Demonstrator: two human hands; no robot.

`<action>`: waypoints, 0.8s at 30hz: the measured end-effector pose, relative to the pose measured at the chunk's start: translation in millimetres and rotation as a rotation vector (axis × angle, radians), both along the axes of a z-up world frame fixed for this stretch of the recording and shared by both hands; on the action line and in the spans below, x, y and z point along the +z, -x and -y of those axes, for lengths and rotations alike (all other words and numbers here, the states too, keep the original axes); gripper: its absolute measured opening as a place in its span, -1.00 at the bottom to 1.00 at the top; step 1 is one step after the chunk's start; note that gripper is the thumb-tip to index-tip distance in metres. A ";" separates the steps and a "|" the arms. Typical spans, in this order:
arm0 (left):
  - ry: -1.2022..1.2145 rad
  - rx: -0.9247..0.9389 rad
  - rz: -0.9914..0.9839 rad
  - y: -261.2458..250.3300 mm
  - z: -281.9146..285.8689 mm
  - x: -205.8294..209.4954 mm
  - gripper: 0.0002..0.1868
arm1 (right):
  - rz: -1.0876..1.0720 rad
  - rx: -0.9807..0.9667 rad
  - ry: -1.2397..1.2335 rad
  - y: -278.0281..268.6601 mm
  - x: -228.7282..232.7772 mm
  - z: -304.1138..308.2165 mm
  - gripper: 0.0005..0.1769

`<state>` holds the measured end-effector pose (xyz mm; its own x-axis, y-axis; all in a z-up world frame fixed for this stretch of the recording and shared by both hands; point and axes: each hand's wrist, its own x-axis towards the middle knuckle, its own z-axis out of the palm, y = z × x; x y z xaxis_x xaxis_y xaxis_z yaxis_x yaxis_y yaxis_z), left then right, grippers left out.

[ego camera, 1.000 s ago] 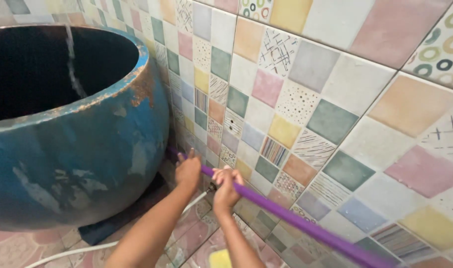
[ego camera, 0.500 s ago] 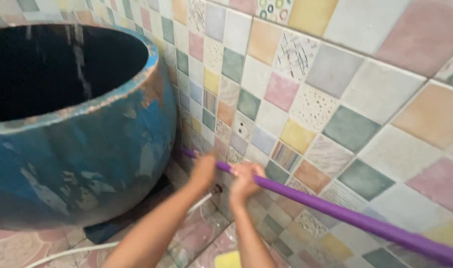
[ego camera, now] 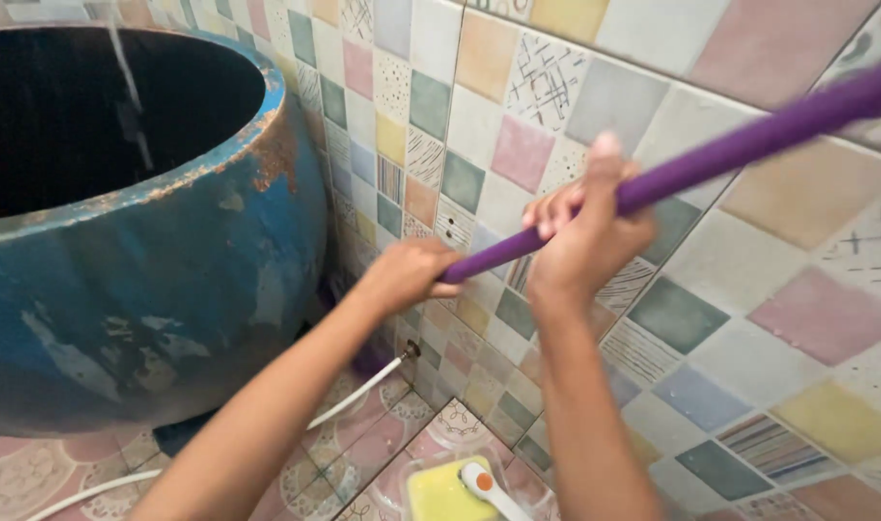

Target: Scrubbing a squat toilet bowl and the surrounding bathroom floor with a brush and sponge.

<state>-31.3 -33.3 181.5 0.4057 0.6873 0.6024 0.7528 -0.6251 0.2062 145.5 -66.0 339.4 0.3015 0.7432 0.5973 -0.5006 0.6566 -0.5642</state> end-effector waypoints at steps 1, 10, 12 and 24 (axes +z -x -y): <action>-0.006 -0.001 0.000 -10.8 7.4 6.1 -0.56 | 0.000 -0.001 -0.006 -2.1 10.1 -2.2 -0.55; 0.349 0.063 0.571 -31.1 31.1 50.4 -0.59 | 0.032 0.039 -0.038 10.3 58.4 -17.4 -0.49; 0.295 0.110 0.592 -24.1 32.2 59.9 -0.58 | 0.030 0.023 -0.051 14.4 65.7 -17.3 -0.47; 0.349 0.284 0.790 14.4 -9.6 30.1 -0.57 | 1.009 -0.256 -0.039 46.7 51.9 -74.8 -0.67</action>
